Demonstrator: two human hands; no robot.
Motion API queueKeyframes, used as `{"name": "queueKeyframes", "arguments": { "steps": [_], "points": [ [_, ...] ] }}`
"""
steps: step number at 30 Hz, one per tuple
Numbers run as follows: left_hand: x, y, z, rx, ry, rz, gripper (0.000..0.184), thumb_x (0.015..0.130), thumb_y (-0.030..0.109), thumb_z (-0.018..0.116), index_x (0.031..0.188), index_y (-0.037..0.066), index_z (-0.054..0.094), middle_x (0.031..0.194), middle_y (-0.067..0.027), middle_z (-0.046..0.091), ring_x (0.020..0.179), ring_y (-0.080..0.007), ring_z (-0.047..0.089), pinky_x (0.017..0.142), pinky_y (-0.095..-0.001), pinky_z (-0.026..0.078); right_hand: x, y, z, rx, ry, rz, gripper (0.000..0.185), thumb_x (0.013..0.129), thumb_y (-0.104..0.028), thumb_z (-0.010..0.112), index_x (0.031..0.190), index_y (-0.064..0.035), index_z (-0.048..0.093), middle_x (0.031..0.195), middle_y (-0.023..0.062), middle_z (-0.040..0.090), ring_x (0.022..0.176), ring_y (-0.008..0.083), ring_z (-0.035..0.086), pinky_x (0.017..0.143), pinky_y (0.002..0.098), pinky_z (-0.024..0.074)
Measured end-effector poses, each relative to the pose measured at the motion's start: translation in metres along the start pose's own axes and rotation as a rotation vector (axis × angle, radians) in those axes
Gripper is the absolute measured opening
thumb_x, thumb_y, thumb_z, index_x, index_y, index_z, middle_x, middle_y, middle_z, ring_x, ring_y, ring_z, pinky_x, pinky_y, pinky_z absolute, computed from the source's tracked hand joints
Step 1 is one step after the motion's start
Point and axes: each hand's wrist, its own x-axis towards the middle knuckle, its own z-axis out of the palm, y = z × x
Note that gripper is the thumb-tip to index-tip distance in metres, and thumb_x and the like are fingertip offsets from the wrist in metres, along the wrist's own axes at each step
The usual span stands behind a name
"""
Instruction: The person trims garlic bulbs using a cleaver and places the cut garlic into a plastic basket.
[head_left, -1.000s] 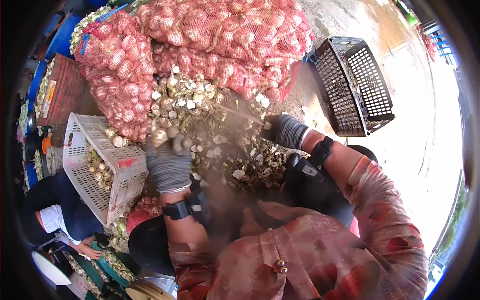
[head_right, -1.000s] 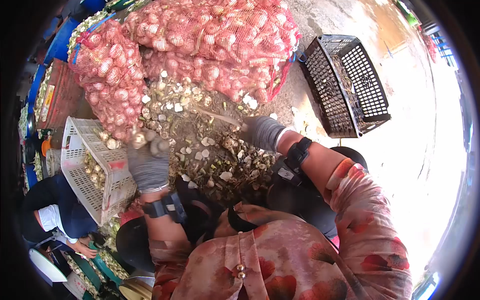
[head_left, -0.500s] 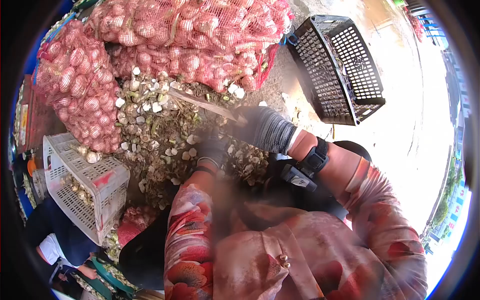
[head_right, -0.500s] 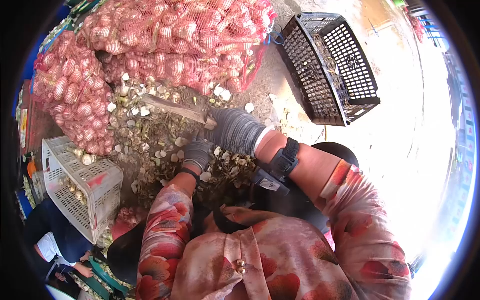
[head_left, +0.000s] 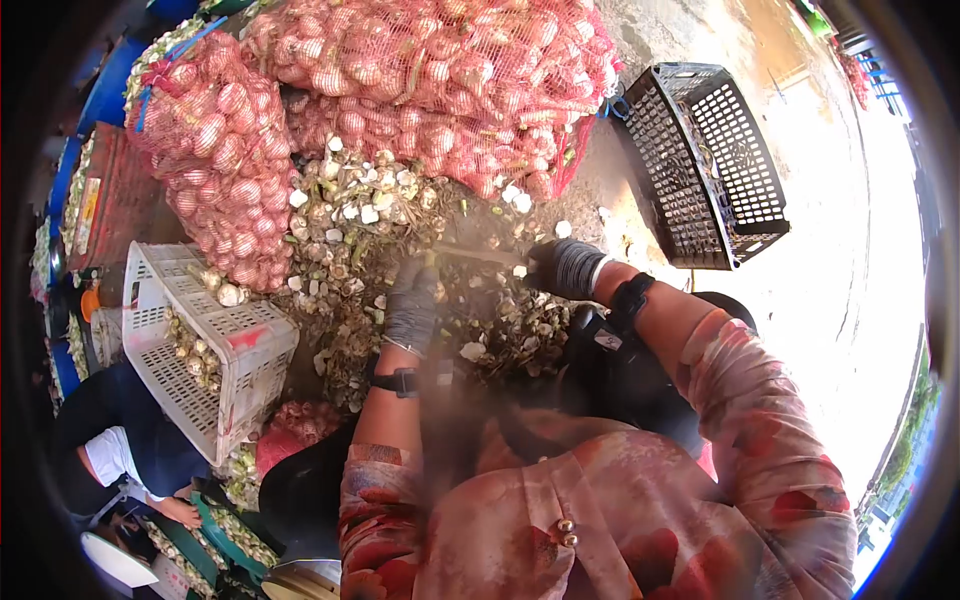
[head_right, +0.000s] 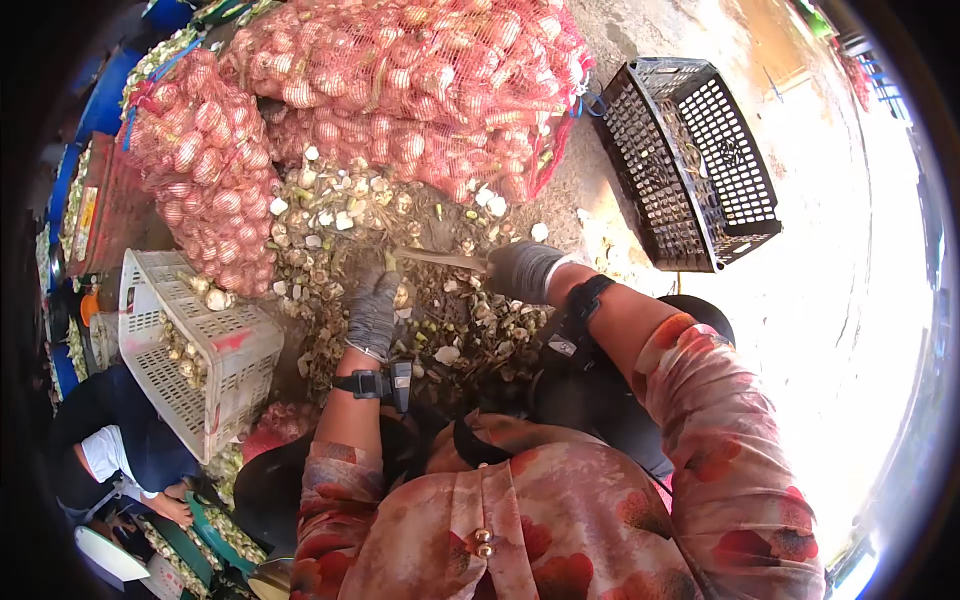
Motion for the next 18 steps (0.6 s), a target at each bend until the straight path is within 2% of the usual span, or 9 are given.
{"name": "queueKeyframes", "arguments": {
  "steps": [2, 4, 6, 9, 10, 12, 14, 17, 18],
  "points": [
    [-0.004, 0.004, -0.009, -0.144, 0.026, 0.02, 0.02, 0.093, 0.017, 0.055, 0.108, 0.003, 0.06, 0.084, 0.0003, 0.057, 0.07, -0.0075, 0.052, 0.06, -0.0249, 0.047, -0.001, 0.019, 0.01, 0.008, -0.045, 0.153, 0.04, 0.089, -0.041, 0.05, 0.09, -0.0038, 0.067, 0.08, 0.0208, 0.065, 0.081, 0.0355, 0.065, 0.074, 0.0425, 0.0505],
    [-0.018, 0.015, 0.006, 0.176, 0.133, 0.143, 0.019, 0.092, 0.011, 0.056, 0.109, 0.002, 0.06, 0.082, 0.0002, 0.057, 0.068, -0.0086, 0.053, 0.059, -0.0251, 0.047, -0.005, -0.01, -0.006, 0.363, 0.156, 0.226, 0.04, 0.088, -0.043, 0.059, 0.095, -0.0038, 0.066, 0.084, 0.0168, 0.067, 0.082, 0.0284, 0.065, 0.077, 0.0399, 0.0494],
    [-0.02, 0.013, 0.019, 0.322, 0.04, 0.318, 0.028, 0.089, 0.006, 0.058, 0.116, 0.002, 0.055, 0.092, -0.0023, 0.057, 0.079, -0.0111, 0.055, 0.07, -0.0268, 0.049, -0.01, -0.057, -0.022, 0.863, 0.427, 0.052, 0.037, 0.087, -0.04, 0.064, 0.096, -0.0034, 0.065, 0.081, 0.0101, 0.067, 0.08, 0.0241, 0.063, 0.076, 0.0375, 0.049],
    [-0.053, 0.069, 0.049, 0.104, 0.143, 0.54, 0.051, 0.084, 0.012, 0.066, 0.129, 0.005, 0.043, 0.114, -0.0096, 0.049, 0.095, -0.0158, 0.051, 0.078, -0.0312, 0.049, -0.001, -0.065, -0.027, 0.849, 0.509, -0.154, 0.035, 0.087, -0.038, 0.065, 0.093, -0.0039, 0.064, 0.072, 0.0071, 0.064, 0.066, 0.0196, 0.061, 0.061, 0.0345, 0.0493],
    [-0.054, 0.07, 0.048, 0.105, 0.145, 0.547, 0.051, 0.084, 0.012, 0.066, 0.129, 0.005, 0.043, 0.114, -0.0096, 0.049, 0.095, -0.0158, 0.051, 0.078, -0.0312, 0.049, -0.009, -0.071, -0.042, 0.846, 0.514, -0.16, 0.035, 0.087, -0.038, 0.065, 0.093, -0.0039, 0.064, 0.072, 0.0071, 0.064, 0.066, 0.0196, 0.061, 0.061, 0.0345, 0.0493],
    [-0.052, 0.063, 0.038, -0.276, -0.041, 0.332, 0.051, 0.093, 0.033, 0.058, 0.13, 0.002, 0.04, 0.117, -0.0079, 0.048, 0.106, -0.0184, 0.05, 0.092, -0.0309, 0.044, -0.025, -0.084, -0.064, 1.273, 0.217, 0.266, 0.027, 0.087, -0.034, 0.065, 0.09, -0.007, 0.063, 0.064, 0.0043, 0.058, 0.052, 0.0136, 0.054, 0.045, 0.0298, 0.0427],
    [-0.04, 0.056, 0.035, -0.012, -0.064, 0.458, 0.06, 0.094, 0.045, 0.053, 0.132, 0.002, 0.037, 0.117, -0.0078, 0.05, 0.106, -0.0193, 0.051, 0.091, -0.0308, 0.044, -0.019, -0.085, -0.047, 1.355, 0.285, 0.175, 0.021, 0.089, -0.031, 0.064, 0.09, -0.0093, 0.062, 0.06, 0.0023, 0.055, 0.043, 0.0098, 0.047, 0.038, 0.0255, 0.0362],
    [-0.066, 0.112, 0.048, -0.56, -0.425, 0.31, 0.058, 0.093, 0.044, 0.054, 0.129, 0.002, 0.041, 0.115, -0.0069, 0.054, 0.105, -0.0185, 0.053, 0.088, -0.031, 0.046, -0.026, -0.088, -0.045, 1.982, 0.11, 0.178, 0.022, 0.09, -0.031, 0.063, 0.092, -0.0086, 0.061, 0.061, -0.0006, 0.055, 0.045, 0.0099, 0.048, 0.038, 0.0255, 0.0385],
    [-0.067, 0.116, 0.051, -0.337, -0.303, 0.307, 0.055, 0.092, 0.044, 0.056, 0.127, 0.002, 0.044, 0.113, -0.0061, 0.055, 0.102, -0.0178, 0.054, 0.088, -0.0309, 0.046, -0.025, -0.084, -0.041, 1.983, 0.112, 0.177, 0.022, 0.09, -0.031, 0.063, 0.092, -0.0086, 0.061, 0.061, -0.0006, 0.055, 0.045, 0.0099, 0.048, 0.038, 0.0255, 0.0385]
  ]
}}
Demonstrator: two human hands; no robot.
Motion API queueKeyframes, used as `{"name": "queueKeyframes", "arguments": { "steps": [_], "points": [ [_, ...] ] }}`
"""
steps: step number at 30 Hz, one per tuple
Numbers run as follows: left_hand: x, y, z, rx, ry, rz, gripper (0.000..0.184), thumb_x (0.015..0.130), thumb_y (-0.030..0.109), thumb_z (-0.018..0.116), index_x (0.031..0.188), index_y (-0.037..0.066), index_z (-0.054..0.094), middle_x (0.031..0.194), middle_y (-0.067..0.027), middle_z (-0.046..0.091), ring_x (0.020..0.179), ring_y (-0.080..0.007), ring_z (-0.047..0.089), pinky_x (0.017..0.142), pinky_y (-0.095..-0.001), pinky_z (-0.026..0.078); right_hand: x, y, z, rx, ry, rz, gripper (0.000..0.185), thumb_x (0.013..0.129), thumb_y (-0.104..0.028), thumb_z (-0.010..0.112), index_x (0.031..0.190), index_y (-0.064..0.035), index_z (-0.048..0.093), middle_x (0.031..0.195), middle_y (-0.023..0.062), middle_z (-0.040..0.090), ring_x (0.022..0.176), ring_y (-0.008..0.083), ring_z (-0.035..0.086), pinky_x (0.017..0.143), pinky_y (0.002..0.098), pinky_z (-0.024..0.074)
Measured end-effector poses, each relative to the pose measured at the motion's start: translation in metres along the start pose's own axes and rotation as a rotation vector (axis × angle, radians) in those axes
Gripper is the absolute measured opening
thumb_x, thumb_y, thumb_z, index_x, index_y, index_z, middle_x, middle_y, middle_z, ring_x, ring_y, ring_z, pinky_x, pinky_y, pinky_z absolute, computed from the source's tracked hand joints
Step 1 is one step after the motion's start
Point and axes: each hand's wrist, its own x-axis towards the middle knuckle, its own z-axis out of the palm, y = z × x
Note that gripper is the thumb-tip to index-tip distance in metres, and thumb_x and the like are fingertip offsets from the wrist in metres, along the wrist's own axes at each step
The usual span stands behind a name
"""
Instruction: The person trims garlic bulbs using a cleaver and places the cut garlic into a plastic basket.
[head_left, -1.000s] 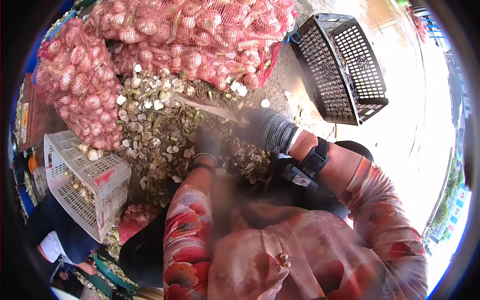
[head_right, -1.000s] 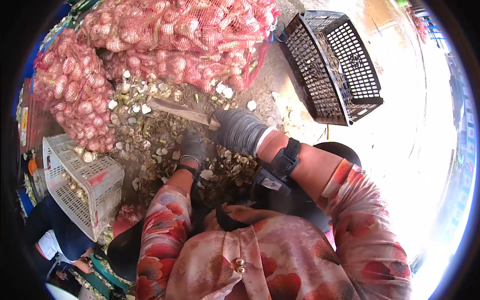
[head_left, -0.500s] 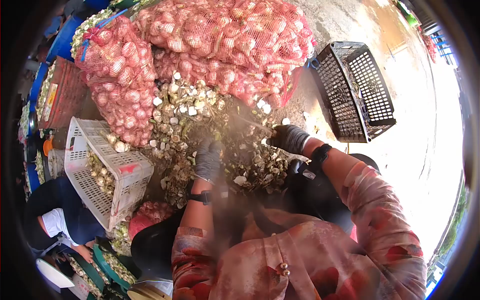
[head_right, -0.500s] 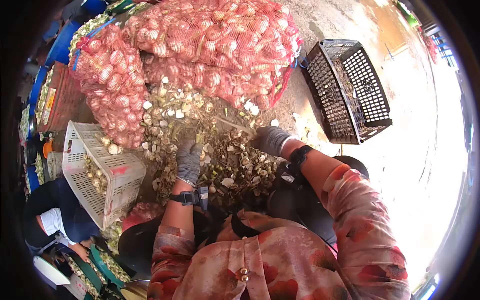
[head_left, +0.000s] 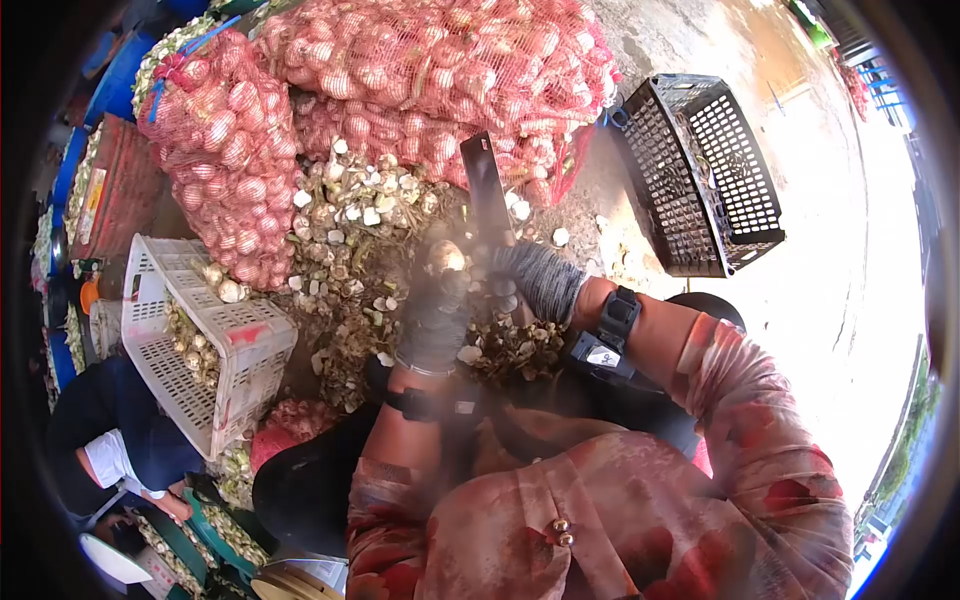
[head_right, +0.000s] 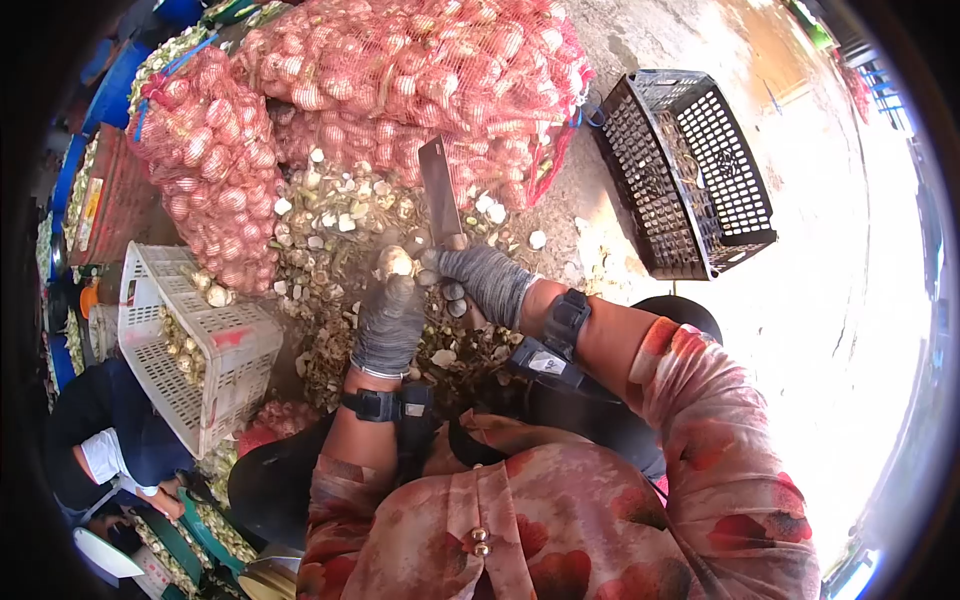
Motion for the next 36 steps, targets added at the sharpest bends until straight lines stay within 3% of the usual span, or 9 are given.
{"name": "queueKeyframes", "arguments": {
  "steps": [2, 5, 9, 20, 21, 27, 34, 35, 36],
  "points": [
    [0.005, -0.013, -0.006, 0.237, 0.087, -0.022, 0.053, 0.092, 0.044, 0.057, 0.124, 0.003, 0.046, 0.112, -0.0054, 0.057, 0.1, -0.017, 0.055, 0.087, -0.0307, 0.046, 0.006, 0.006, -0.013, -0.298, 0.03, -0.073, 0.022, 0.09, -0.03, 0.064, 0.094, -0.0089, 0.062, 0.066, -0.0012, 0.058, 0.051, 0.012, 0.053, 0.043, 0.0276, 0.0429],
    [0.01, -0.056, -0.029, -0.167, -0.042, 0.075, 0.046, 0.092, 0.039, 0.058, 0.121, 0.005, 0.049, 0.111, -0.0069, 0.057, 0.1, -0.0159, 0.055, 0.086, -0.0303, 0.046, 0.013, 0.002, -0.022, -0.872, 0.037, -0.221, 0.022, 0.088, -0.029, 0.065, 0.096, -0.0088, 0.062, 0.069, 0.0042, 0.062, 0.057, 0.0201, 0.06, 0.05, 0.032, 0.0471],
    [0.007, -0.081, -0.064, 0.308, 0.096, 0.183, 0.035, 0.096, 0.03, 0.053, 0.12, 0.005, 0.05, 0.113, -0.0066, 0.058, 0.103, -0.0187, 0.056, 0.089, -0.0341, 0.047, -0.022, -0.01, -0.003, -1.635, 0.161, -0.583, 0.022, 0.078, -0.023, 0.067, 0.095, -0.0107, 0.062, 0.081, 0.0174, 0.065, 0.079, 0.0372, 0.064, 0.065, 0.0432, 0.0506],
    [-0.011, -0.083, -0.073, 0.742, 0.076, 0.152, 0.05, 0.09, 0.027, 0.055, 0.134, 0.012, 0.037, 0.126, -0.0078, 0.048, 0.112, -0.0165, 0.048, 0.094, -0.0334, 0.043, -0.023, -0.008, 0.007, -1.887, 0.008, -0.539, 0.023, 0.072, -0.014, 0.064, 0.094, -0.0129, 0.062, 0.081, 0.0136, 0.066, 0.079, 0.0357, 0.065, 0.065, 0.0445, 0.0504],
    [-0.011, -0.074, -0.065, 0.511, 0.207, 0.266, 0.056, 0.081, 0.014, 0.072, 0.126, 0.006, 0.04, 0.11, -0.0087, 0.055, 0.095, -0.014, 0.055, 0.083, -0.0297, 0.049, -0.015, -0.002, -0.003, -1.854, 0.001, -0.591, 0.024, 0.071, -0.013, 0.064, 0.095, -0.0127, 0.062, 0.08, 0.0139, 0.066, 0.079, 0.0359, 0.065, 0.065, 0.0444, 0.0504],
    [-0.012, -0.14, -0.113, 0.836, 0.196, 0.119, 0.04, 0.095, 0.027, 0.053, 0.129, 0.009, 0.044, 0.126, -0.009, 0.05, 0.114, -0.0204, 0.05, 0.098, -0.0375, 0.042, 0.006, 0.0, -0.013, -1.949, 0.043, -0.346, 0.024, 0.073, -0.013, 0.062, 0.097, -0.012, 0.061, 0.078, 0.0148, 0.065, 0.077, 0.0362, 0.065, 0.067, 0.0457, 0.0498],
    [-0.033, -0.022, -0.137, 0.19, 0.78, 0.117, 0.029, 0.088, 0.02, 0.066, 0.109, 0.006, 0.052, 0.096, -0.0016, 0.058, 0.084, -0.0124, 0.055, 0.079, -0.0317, 0.05, 0.047, -0.012, -0.079, -2.076, 0.117, -0.015, 0.021, 0.086, -0.024, 0.053, 0.088, -0.0084, 0.066, 0.07, 0.0176, 0.064, 0.07, 0.0372, 0.064, 0.065, 0.0455, 0.0506],
    [-0.038, -0.014, -0.192, -0.449, 0.716, 0.328, 0.025, 0.086, 0.019, 0.068, 0.102, 0.007, 0.053, 0.088, -0.0012, 0.056, 0.073, -0.0108, 0.053, 0.069, -0.0313, 0.05, 0.045, -0.015, -0.069, -2.013, 0.235, -0.105, 0.022, 0.086, -0.026, 0.054, 0.088, -0.0075, 0.066, 0.07, 0.018, 0.064, 0.07, 0.0377, 0.063, 0.065, 0.0451, 0.0504],
    [-0.05, 0.034, -0.219, -0.513, 0.319, 0.568, 0.027, 0.09, 0.027, 0.063, 0.105, 0.006, 0.054, 0.093, -0.0038, 0.057, 0.081, -0.0142, 0.056, 0.092, -0.0404, 0.047, 0.041, -0.017, -0.06, -1.944, 0.347, -0.187, 0.024, 0.087, -0.028, 0.054, 0.087, -0.0066, 0.065, 0.071, 0.0184, 0.063, 0.069, 0.0383, 0.062, 0.064, 0.0448, 0.0502]
  ]
}}
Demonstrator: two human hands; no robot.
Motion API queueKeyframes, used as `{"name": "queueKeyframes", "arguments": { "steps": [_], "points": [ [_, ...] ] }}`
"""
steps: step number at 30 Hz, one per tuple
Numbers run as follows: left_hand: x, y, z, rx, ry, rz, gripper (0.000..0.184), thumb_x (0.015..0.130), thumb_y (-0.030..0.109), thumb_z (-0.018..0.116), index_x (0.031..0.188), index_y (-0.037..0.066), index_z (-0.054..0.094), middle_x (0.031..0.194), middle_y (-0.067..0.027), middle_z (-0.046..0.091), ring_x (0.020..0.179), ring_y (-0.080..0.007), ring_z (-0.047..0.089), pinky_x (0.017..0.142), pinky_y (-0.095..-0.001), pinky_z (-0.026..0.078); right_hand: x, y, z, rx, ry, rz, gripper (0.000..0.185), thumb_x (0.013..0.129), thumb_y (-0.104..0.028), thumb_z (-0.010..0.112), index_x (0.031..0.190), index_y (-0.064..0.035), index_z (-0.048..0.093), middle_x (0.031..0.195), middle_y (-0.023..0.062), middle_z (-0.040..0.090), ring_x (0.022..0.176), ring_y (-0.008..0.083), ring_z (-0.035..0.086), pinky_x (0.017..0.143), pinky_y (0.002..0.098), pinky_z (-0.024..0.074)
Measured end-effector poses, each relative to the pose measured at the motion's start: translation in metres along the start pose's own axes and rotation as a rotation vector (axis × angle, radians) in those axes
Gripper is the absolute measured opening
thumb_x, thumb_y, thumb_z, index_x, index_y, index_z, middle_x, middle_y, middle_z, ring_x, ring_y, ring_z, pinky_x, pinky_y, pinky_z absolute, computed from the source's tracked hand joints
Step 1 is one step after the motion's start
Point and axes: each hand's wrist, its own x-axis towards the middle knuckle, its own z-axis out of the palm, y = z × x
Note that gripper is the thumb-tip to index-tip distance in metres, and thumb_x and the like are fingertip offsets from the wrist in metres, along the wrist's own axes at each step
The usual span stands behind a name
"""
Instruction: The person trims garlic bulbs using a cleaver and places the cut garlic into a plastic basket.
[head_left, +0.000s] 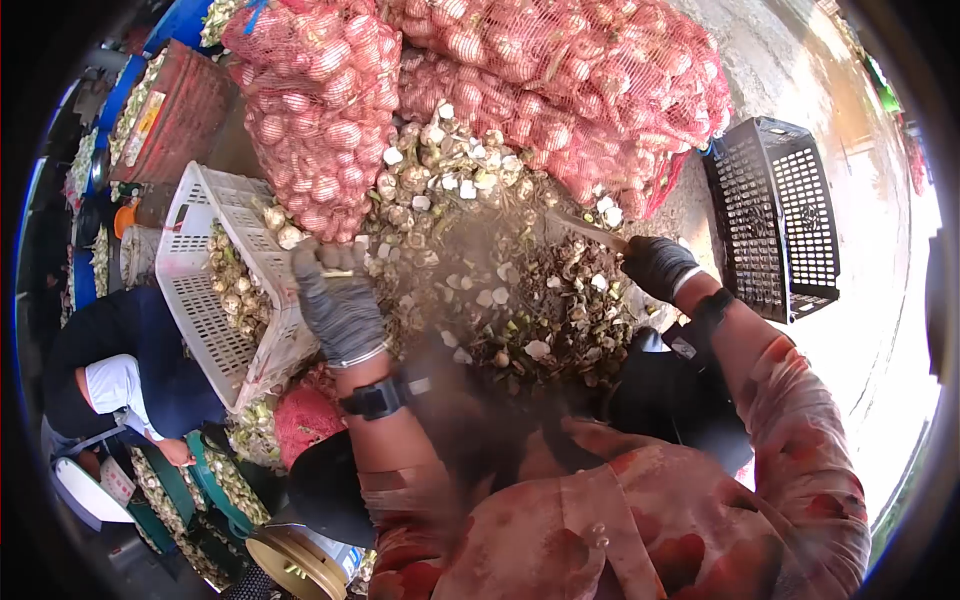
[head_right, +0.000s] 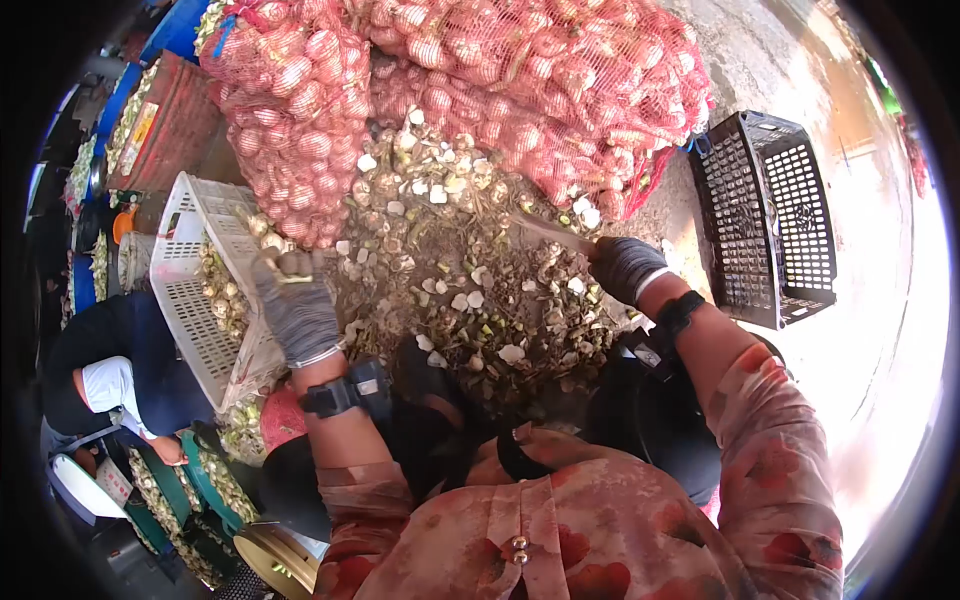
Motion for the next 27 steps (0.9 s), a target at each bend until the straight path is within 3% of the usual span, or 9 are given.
{"name": "queueKeyframes", "arguments": {
  "steps": [1, 3, 6, 10, 14, 18, 22, 25, 27],
  "points": [
    [0.007, 0.032, 0.008, -0.004, 0.178, 0.07, 0.039, 0.092, 0.038, 0.054, 0.111, 0.005, 0.052, 0.109, -0.0099, 0.056, 0.098, -0.0213, 0.054, 0.101, -0.0425, 0.039, 0.015, 0.018, 0.025, -0.006, 0.13, -0.228, 0.027, 0.088, -0.031, 0.055, 0.085, -0.0051, 0.063, 0.069, 0.0197, 0.062, 0.067, 0.0387, 0.061, 0.063, 0.0443, 0.0492],
    [0.024, 0.074, 0.0, 0.008, 0.434, 0.25, 0.064, 0.092, 0.057, 0.039, 0.122, 0.001, 0.049, 0.134, -0.0176, 0.048, 0.123, -0.0323, 0.045, 0.11, -0.0454, 0.031, 0.011, -0.021, 0.0, 0.182, 0.043, -0.046, 0.029, 0.087, -0.032, 0.058, 0.088, -0.004, 0.061, 0.069, 0.0211, 0.06, 0.065, 0.0393, 0.058, 0.063, 0.0441, 0.0471],
    [0.054, 0.031, -0.039, 0.374, 0.589, 0.192, 0.058, 0.094, 0.046, 0.045, 0.128, 0.0, 0.045, 0.128, -0.0167, 0.053, 0.118, -0.0341, 0.05, 0.107, -0.0457, 0.035, 0.001, -0.043, -0.021, 0.268, 0.071, -0.056, 0.029, 0.085, -0.032, 0.064, 0.091, -0.0039, 0.06, 0.071, 0.0216, 0.06, 0.066, 0.0397, 0.058, 0.063, 0.0431, 0.0467],
    [0.099, -0.093, -0.028, 1.196, -0.034, -0.003, 0.038, 0.093, 0.024, 0.054, 0.126, 0.004, 0.05, 0.112, -0.0157, 0.063, 0.105, -0.0341, 0.059, 0.096, -0.0439, 0.043, -0.006, -0.054, -0.05, 0.264, 0.042, 0.044, 0.029, 0.082, -0.03, 0.068, 0.089, -0.0024, 0.06, 0.067, 0.0205, 0.06, 0.066, 0.039, 0.061, 0.06, 0.042, 0.0478],
    [0.175, -0.162, -0.017, 2.13, -0.221, 0.015, 0.05, 0.091, 0.042, 0.051, 0.129, 0.011, 0.051, 0.128, -0.0185, 0.054, 0.122, -0.0382, 0.046, 0.103, -0.0458, 0.034, -0.001, -0.039, -0.041, 0.484, 0.132, 0.06, 0.028, 0.083, -0.027, 0.069, 0.089, -0.0019, 0.06, 0.067, 0.0172, 0.06, 0.061, 0.0312, 0.06, 0.059, 0.0386, 0.0474],
    [0.167, -0.18, -0.009, 2.058, -0.153, -0.513, 0.058, 0.087, 0.046, 0.055, 0.131, 0.009, 0.049, 0.136, -0.0178, 0.047, 0.126, -0.0374, 0.043, 0.105, -0.0433, 0.035, -0.001, -0.032, -0.055, 0.507, 0.127, 0.113, 0.028, 0.084, -0.027, 0.07, 0.093, -0.0018, 0.059, 0.065, 0.0146, 0.059, 0.058, 0.0265, 0.054, 0.059, 0.0369, 0.0471],
    [0.08, -0.169, -0.045, 2.07, -0.486, -0.307, 0.07, 0.08, 0.026, 0.07, 0.141, 0.016, 0.036, 0.139, -0.0136, 0.044, 0.117, -0.028, 0.053, 0.103, -0.0382, 0.039, -0.003, -0.034, -0.06, 0.541, 0.129, 0.092, 0.027, 0.084, -0.026, 0.069, 0.092, -0.0025, 0.059, 0.065, 0.017, 0.058, 0.06, 0.0302, 0.058, 0.058, 0.0377, 0.0468],
    [0.069, -0.154, -0.067, 1.929, -0.641, -0.04, 0.058, 0.083, 0.03, 0.068, 0.134, 0.012, 0.047, 0.129, -0.0162, 0.052, 0.107, -0.0275, 0.058, 0.099, -0.0379, 0.043, -0.006, -0.038, -0.061, 0.523, 0.151, 0.061, 0.025, 0.083, -0.025, 0.069, 0.092, -0.0045, 0.059, 0.066, 0.0182, 0.058, 0.063, 0.0348, 0.059, 0.058, 0.0387, 0.047],
    [0.097, -0.12, -0.017, 1.697, -0.455, -0.522, 0.044, 0.086, 0.034, 0.064, 0.119, 0.007, 0.058, 0.115, -0.0198, 0.06, 0.102, -0.0314, 0.06, 0.093, -0.039, 0.044, -0.011, -0.039, -0.06, 0.568, 0.109, 0.077, 0.024, 0.083, -0.025, 0.069, 0.092, -0.0058, 0.058, 0.066, 0.0181, 0.058, 0.062, 0.0355, 0.059, 0.058, 0.0391, 0.0472]
  ]
}}
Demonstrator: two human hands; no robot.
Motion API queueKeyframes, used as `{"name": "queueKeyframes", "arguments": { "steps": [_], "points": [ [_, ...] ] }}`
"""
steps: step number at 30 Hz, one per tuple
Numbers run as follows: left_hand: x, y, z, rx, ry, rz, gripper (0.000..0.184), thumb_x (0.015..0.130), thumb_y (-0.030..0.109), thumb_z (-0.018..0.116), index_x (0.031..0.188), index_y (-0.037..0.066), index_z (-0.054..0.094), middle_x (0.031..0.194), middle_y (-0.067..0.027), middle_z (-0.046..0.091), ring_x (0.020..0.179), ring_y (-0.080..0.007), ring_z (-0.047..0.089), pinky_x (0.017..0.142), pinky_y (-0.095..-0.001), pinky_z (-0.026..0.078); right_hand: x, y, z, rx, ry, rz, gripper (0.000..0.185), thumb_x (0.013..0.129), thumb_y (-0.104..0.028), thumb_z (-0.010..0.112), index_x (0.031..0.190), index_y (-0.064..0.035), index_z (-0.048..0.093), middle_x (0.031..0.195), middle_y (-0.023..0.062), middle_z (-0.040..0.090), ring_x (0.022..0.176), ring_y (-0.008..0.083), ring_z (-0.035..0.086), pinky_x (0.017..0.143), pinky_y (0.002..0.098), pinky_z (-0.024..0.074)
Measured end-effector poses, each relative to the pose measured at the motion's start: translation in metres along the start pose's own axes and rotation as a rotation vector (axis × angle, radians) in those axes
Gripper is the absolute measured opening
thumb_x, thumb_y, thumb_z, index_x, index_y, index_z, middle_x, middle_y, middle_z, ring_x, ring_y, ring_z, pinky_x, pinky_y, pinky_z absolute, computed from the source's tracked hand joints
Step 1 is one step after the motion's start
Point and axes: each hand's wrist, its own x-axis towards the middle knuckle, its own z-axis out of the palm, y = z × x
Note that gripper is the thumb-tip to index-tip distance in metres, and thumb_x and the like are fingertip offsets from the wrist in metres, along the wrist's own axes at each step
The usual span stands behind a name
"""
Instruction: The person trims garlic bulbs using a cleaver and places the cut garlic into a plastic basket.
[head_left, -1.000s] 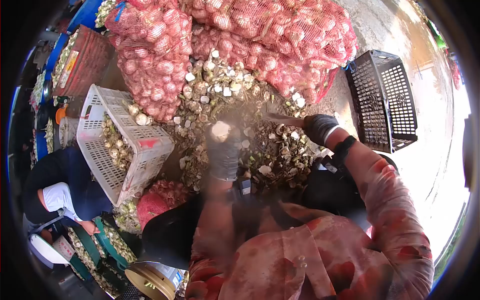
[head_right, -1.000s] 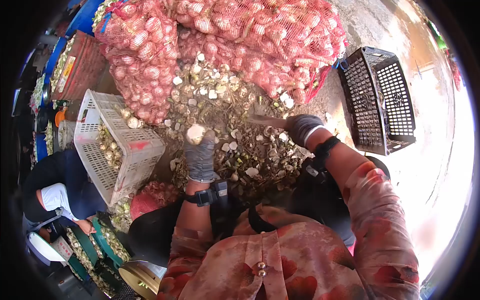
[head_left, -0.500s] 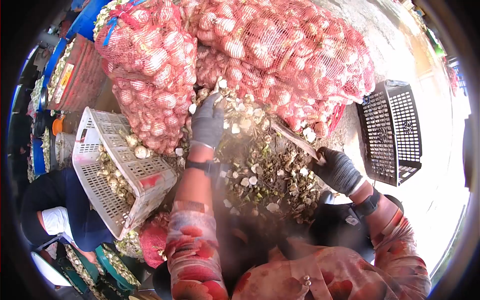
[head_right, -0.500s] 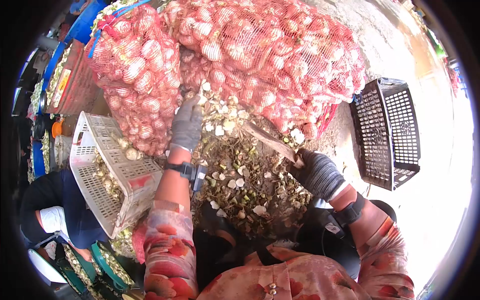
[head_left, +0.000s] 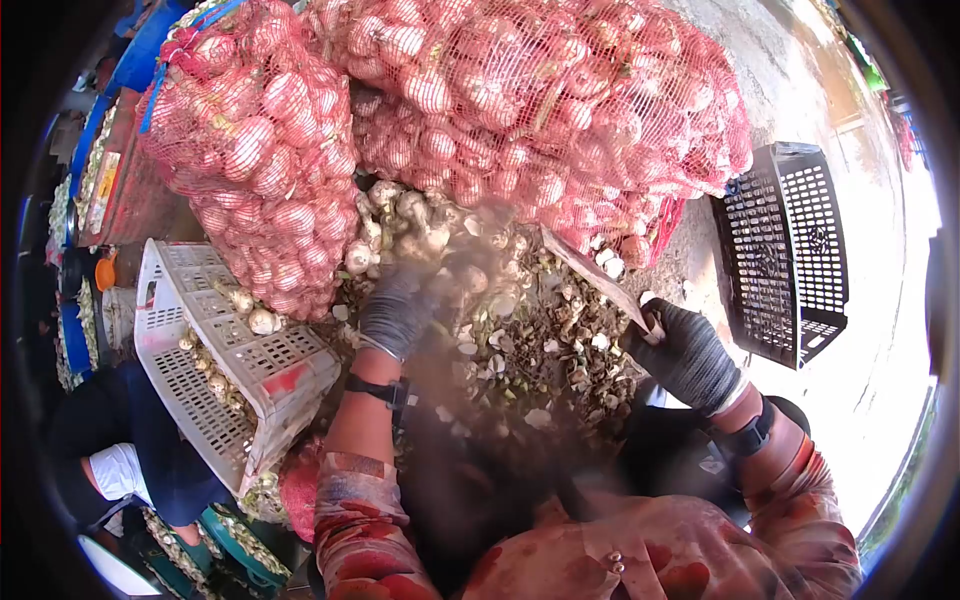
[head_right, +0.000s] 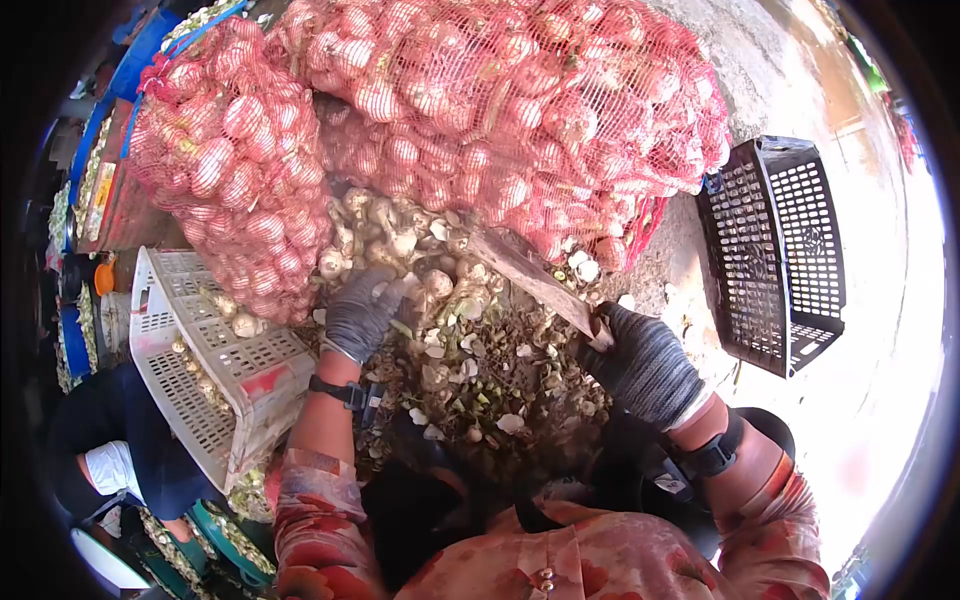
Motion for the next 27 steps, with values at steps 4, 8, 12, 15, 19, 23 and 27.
{"name": "queueKeyframes", "arguments": {
  "steps": [4, 8, 12, 15, 19, 23, 27],
  "points": [
    [0.106, -0.034, -0.018, 0.412, 0.339, 0.071, 0.044, 0.09, 0.032, 0.053, 0.125, 0.007, 0.052, 0.12, -0.023, 0.055, 0.11, -0.0395, 0.052, 0.095, -0.045, 0.042, 0.003, -0.004, 0.004, 0.007, -0.01, -0.004, 0.026, 0.084, -0.026, 0.069, 0.095, -0.0061, 0.058, 0.067, 0.0182, 0.059, 0.064, 0.0347, 0.061, 0.059, 0.0392, 0.0477],
    [0.137, -0.038, 0.016, 0.789, 0.191, -0.147, 0.063, 0.084, 0.047, 0.055, 0.138, 0.017, 0.044, 0.151, -0.0169, 0.024, 0.128, -0.0363, 0.043, 0.107, -0.051, 0.031, 0.009, 0.014, 0.012, 0.07, 0.029, -0.02, 0.025, 0.083, -0.026, 0.07, 0.094, -0.0058, 0.059, 0.066, 0.0137, 0.058, 0.06, 0.0265, 0.057, 0.059, 0.0363, 0.0471],
    [0.099, -0.016, 0.036, 0.497, 0.135, -0.187, 0.065, 0.081, 0.049, 0.056, 0.14, 0.026, 0.042, 0.156, -0.0079, 0.013, 0.128, -0.0365, 0.043, 0.108, -0.0532, 0.028, 0.008, 0.006, 0.004, 0.037, -0.003, 0.048, 0.022, 0.082, -0.022, 0.07, 0.09, -0.0058, 0.058, 0.067, 0.0111, 0.058, 0.06, 0.022, 0.055, 0.06, 0.0343, 0.0468],
    [0.036, 0.014, 0.056, 0.46, 0.083, -0.065, 0.057, 0.08, 0.039, 0.063, 0.132, 0.02, 0.049, 0.148, -0.0112, 0.025, 0.123, -0.0363, 0.047, 0.102, -0.0475, 0.037, 0.01, 0.004, 0.0, 0.041, -0.022, 0.035, 0.023, 0.083, -0.024, 0.07, 0.09, -0.0052, 0.058, 0.066, 0.0129, 0.058, 0.06, 0.0257, 0.057, 0.06, 0.0357, 0.047],
    [0.008, 0.015, 0.051, 0.089, 0.065, 0.151, 0.038, 0.083, 0.022, 0.065, 0.118, 0.01, 0.059, 0.125, -0.0175, 0.053, 0.108, -0.0329, 0.057, 0.088, -0.0394, 0.049, 0.004, 0.001, -0.004, 0.069, 0.001, 0.073, 0.024, 0.082, -0.024, 0.07, 0.092, -0.0051, 0.059, 0.07, 0.0177, 0.06, 0.068, 0.0357, 0.062, 0.061, 0.0385, 0.0481],
    [0.089, -0.039, 0.016, 0.126, 0.357, 0.001, 0.035, 0.089, 0.028, 0.054, 0.115, 0.004, 0.056, 0.112, -0.0223, 0.058, 0.102, -0.04, 0.056, 0.087, -0.0449, 0.046, 0.003, 0.0, -0.006, 0.066, 0.046, -0.005, 0.026, 0.083, -0.025, 0.069, 0.095, -0.0048, 0.06, 0.072, 0.0173, 0.061, 0.067, 0.0327, 0.062, 0.061, 0.0375, 0.0481],
    [0.171, -0.14, 0.047, -0.155, 0.06, -0.25, 0.052, 0.088, 0.038, 0.054, 0.126, 0.003, 0.05, 0.128, -0.0268, 0.05, 0.117, -0.0423, 0.048, 0.099, -0.044, 0.039, 0.009, -0.003, -0.008, 0.064, 0.034, 0.043, 0.026, 0.084, -0.027, 0.069, 0.095, -0.0048, 0.06, 0.069, 0.0151, 0.06, 0.063, 0.0303, 0.06, 0.059, 0.0375, 0.0475]
  ]
}}
